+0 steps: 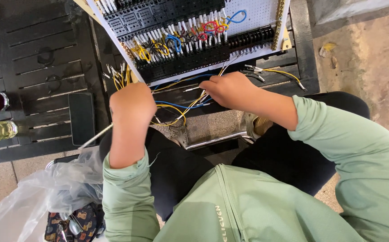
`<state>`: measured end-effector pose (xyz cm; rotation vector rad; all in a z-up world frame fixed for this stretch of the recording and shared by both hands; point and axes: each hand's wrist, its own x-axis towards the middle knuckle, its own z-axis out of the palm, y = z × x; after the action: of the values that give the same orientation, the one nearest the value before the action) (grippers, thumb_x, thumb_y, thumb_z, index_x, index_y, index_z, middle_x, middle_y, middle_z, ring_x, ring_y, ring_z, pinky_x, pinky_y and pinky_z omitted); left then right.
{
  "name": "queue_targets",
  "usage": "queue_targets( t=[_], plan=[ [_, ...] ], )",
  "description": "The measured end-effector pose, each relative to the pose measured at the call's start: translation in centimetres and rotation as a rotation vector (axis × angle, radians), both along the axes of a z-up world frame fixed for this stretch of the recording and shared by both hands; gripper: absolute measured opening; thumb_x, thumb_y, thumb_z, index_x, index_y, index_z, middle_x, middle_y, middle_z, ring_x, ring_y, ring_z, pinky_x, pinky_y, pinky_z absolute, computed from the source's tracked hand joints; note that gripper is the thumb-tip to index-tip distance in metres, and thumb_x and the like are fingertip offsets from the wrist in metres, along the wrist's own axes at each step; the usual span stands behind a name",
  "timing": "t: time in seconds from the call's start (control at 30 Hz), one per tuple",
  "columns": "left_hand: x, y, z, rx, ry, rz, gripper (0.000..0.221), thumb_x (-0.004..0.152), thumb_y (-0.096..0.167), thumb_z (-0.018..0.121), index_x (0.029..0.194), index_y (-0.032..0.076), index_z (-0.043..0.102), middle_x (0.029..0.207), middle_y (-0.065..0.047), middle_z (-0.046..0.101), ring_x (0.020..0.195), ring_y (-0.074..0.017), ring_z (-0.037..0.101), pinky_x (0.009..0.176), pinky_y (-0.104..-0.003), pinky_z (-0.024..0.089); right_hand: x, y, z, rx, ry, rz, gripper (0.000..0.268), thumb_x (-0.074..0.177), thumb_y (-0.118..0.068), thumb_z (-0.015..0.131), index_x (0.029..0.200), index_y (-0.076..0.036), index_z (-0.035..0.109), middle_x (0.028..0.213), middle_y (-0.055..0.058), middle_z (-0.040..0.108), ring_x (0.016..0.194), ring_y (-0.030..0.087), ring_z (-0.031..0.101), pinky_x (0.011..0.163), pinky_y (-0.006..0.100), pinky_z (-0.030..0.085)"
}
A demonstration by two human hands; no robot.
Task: Connecting various colored wires to a terminal block using a punch-down tool.
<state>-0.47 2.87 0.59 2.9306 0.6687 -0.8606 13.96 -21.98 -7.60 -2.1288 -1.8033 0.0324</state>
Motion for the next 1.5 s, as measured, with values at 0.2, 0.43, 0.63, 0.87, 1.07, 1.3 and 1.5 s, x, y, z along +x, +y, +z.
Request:
queue_targets(
  t=[0.2, 0.43, 0.63, 0.87, 1.07, 1.3, 1.5],
  plan=[
    [0.7, 2.5, 2.6, -0.08, 0.075, 0.106, 0.022, 0.092, 0.006, 0.061, 0.097, -0.002, 0.08, 0.084, -0.022, 0.077, 0.088, -0.0413, 0.076, 0.086, -0.06, 0.056, 0.2, 1.3, -2.6, 0.114, -0.132, -0.021, 0.006, 0.1, -0.018, 0.067, 0.103, -0.014, 0.07, 0.075, 0.0, 0.064, 0.048, 0.019, 0.062, 0.045, 0.029, 0.049],
    [1.2, 4.7, 3.5, -0.08, 0.177, 0.316, 0.016, 0.076, 0.005, 0.081, 0.088, -0.006, 0.08, 0.081, -0.023, 0.077, 0.092, -0.044, 0.076, 0.084, -0.058, 0.055, 0.8, 1.6, -1.6, 0.212, -0.3, -0.155, 0.008, 0.1, -0.029, 0.06, 0.094, -0.024, 0.063, 0.072, -0.006, 0.057, 0.049, 0.016, 0.061, 0.044, 0.029, 0.045],
    [3.1, 4.1, 2.4, -0.011, 0.284, 0.534, 0.022, 0.085, 0.008, 0.061, 0.076, 0.012, 0.08, 0.086, -0.004, 0.077, 0.082, -0.0344, 0.074, 0.068, -0.043, 0.056, 3.8, -0.2, 6.4, 0.278, 0.09, -0.169, 0.007, 0.107, 0.0, 0.067, 0.103, -0.006, 0.07, 0.074, -0.001, 0.062, 0.058, 0.008, 0.053, 0.048, 0.021, 0.045],
    [3.2, 3.5, 0.2, 0.004, 0.183, 0.496, 0.025, 0.086, 0.016, 0.061, 0.106, 0.012, 0.075, 0.108, -0.009, 0.075, 0.096, -0.0377, 0.073, 0.074, -0.042, 0.055, 6.4, -2.8, 8.9, 0.522, 0.088, -0.22, 0.002, 0.116, 0.001, 0.06, 0.116, 0.003, 0.06, 0.101, 0.014, 0.062, 0.069, 0.021, 0.044, 0.069, 0.038, 0.04],
    [3.7, 2.2, 3.2, -0.089, 0.174, 0.542, 0.027, 0.087, 0.004, 0.049, 0.073, 0.006, 0.072, 0.055, -0.001, 0.067, 0.057, -0.0241, 0.064, 0.055, -0.038, 0.049, 5.2, -2.2, 11.3, 0.58, 0.886, -0.238, 0.007, 0.119, 0.001, 0.038, 0.115, -0.003, 0.042, 0.089, 0.013, 0.058, 0.081, 0.023, 0.07, 0.079, 0.032, 0.059],
    [0.9, 0.2, 2.3, 0.064, -0.297, 0.437, 0.036, 0.098, 0.035, 0.063, 0.12, 0.007, 0.06, 0.106, -0.018, 0.072, 0.097, -0.0448, 0.069, 0.072, -0.056, 0.055, 2.8, -1.5, 12.3, 0.271, 0.864, -0.398, 0.022, 0.107, 0.011, 0.045, 0.115, -0.003, 0.059, 0.081, 0.004, 0.057, 0.065, 0.007, 0.051, 0.054, 0.016, 0.043],
    [0.2, -7.6, 7.9, -0.182, -1.02, 0.008, 0.021, 0.104, 0.027, 0.057, 0.117, 0.016, 0.07, 0.118, -0.003, 0.065, 0.062, -0.0145, 0.068, 0.053, -0.036, 0.049, 0.4, -0.5, 11.2, 0.401, 0.407, 0.029, 0.02, 0.103, 0.012, 0.056, 0.12, 0.006, 0.064, 0.101, 0.017, 0.065, 0.089, 0.028, 0.064, 0.078, 0.035, 0.051]
  ],
)
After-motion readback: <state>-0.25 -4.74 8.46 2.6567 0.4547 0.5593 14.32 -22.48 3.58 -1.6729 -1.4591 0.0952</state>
